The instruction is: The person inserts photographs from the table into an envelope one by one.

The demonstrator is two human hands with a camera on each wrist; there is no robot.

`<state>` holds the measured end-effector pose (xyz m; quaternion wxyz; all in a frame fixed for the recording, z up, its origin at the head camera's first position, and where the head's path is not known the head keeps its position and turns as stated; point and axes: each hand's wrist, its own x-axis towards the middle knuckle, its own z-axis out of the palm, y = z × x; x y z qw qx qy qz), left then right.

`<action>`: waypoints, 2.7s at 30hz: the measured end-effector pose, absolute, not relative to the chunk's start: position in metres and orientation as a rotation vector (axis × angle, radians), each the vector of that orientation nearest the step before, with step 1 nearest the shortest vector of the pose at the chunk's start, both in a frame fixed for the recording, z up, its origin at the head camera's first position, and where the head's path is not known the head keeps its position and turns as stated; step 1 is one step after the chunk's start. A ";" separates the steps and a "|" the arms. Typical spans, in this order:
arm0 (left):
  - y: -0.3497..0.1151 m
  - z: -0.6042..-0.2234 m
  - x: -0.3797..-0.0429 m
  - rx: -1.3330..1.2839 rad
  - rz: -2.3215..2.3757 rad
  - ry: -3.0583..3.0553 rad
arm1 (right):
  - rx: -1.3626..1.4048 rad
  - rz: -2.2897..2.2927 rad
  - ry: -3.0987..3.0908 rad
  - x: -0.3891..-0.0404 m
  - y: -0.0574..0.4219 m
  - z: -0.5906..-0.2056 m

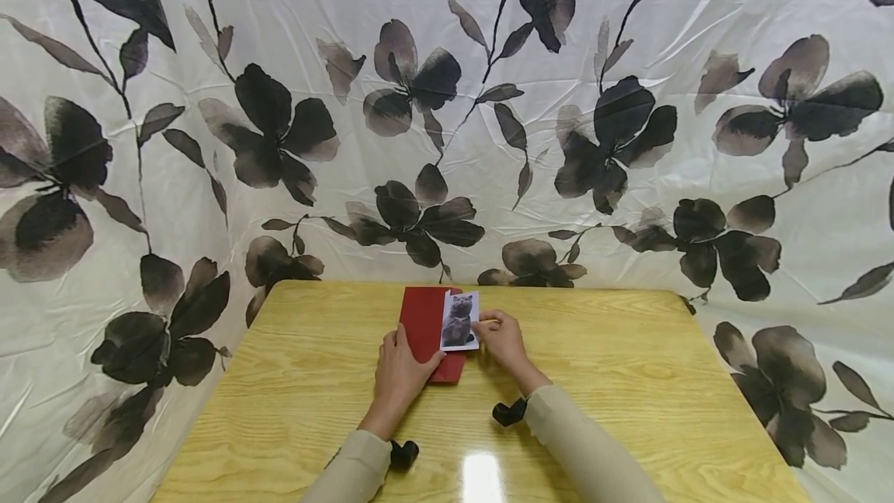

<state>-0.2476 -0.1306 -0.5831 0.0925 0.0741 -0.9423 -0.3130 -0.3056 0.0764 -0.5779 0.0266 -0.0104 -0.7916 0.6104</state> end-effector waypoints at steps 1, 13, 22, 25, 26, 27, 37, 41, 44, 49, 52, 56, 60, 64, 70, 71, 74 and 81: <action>-0.130 -0.583 -0.248 0.223 -0.926 -2.799 | -0.024 1.883 -2.446 -0.305 0.076 -0.577; -0.129 -0.582 -0.245 0.233 -0.946 -2.805 | 0.001 1.804 -2.476 -0.299 0.076 -0.575; -0.129 -0.582 -0.243 0.216 -0.947 -2.795 | -0.031 1.837 -2.458 -0.300 0.071 -0.574; -0.130 -0.583 -0.244 0.213 -0.955 -2.793 | -0.037 1.848 -2.447 -0.303 0.065 -0.576; -0.129 -0.583 -0.244 0.210 -0.954 -2.791 | -0.043 1.850 -2.449 -0.303 0.063 -0.576; -0.129 -0.583 -0.244 0.212 -0.957 -2.791 | -0.044 1.851 -2.451 -0.304 0.061 -0.577; -0.129 -0.581 -0.245 0.226 -0.960 -2.798 | -0.098 1.809 -2.520 -0.308 0.045 -0.580; -0.129 -0.580 -0.245 0.224 -0.961 -2.796 | -0.108 1.801 -2.530 -0.309 0.040 -0.581; -0.129 -0.579 -0.244 0.223 -0.957 -2.799 | -0.100 1.782 -2.542 -0.310 0.037 -0.581; -0.129 -0.579 -0.242 0.224 -0.955 -2.803 | -0.079 1.722 -2.566 -0.309 0.033 -0.581; -0.129 -0.579 -0.242 0.227 -0.955 -2.802 | -0.077 1.678 -2.591 -0.309 0.031 -0.581; -0.129 -0.579 -0.243 0.227 -0.952 -2.799 | -0.067 1.622 -2.619 -0.308 0.028 -0.581; -0.129 -0.579 -0.243 0.223 -0.938 -2.801 | -0.081 1.552 -2.635 -0.308 0.025 -0.582; -0.129 -0.579 -0.242 0.218 -0.932 -2.798 | -0.101 1.458 -2.654 -0.309 0.021 -0.582; -0.129 -0.579 -0.243 0.219 -0.940 -2.786 | -0.041 1.358 -2.658 -0.311 0.017 -0.586; -0.129 -0.579 -0.243 0.221 -0.943 -2.786 | -0.032 1.342 -2.659 -0.311 0.016 -0.586; -0.129 -0.580 -0.244 0.220 -0.942 -2.784 | -0.011 1.303 -2.662 -0.310 0.015 -0.587; -0.128 -0.579 -0.243 0.225 -0.943 -2.784 | 0.020 1.298 -2.658 -0.308 0.014 -0.583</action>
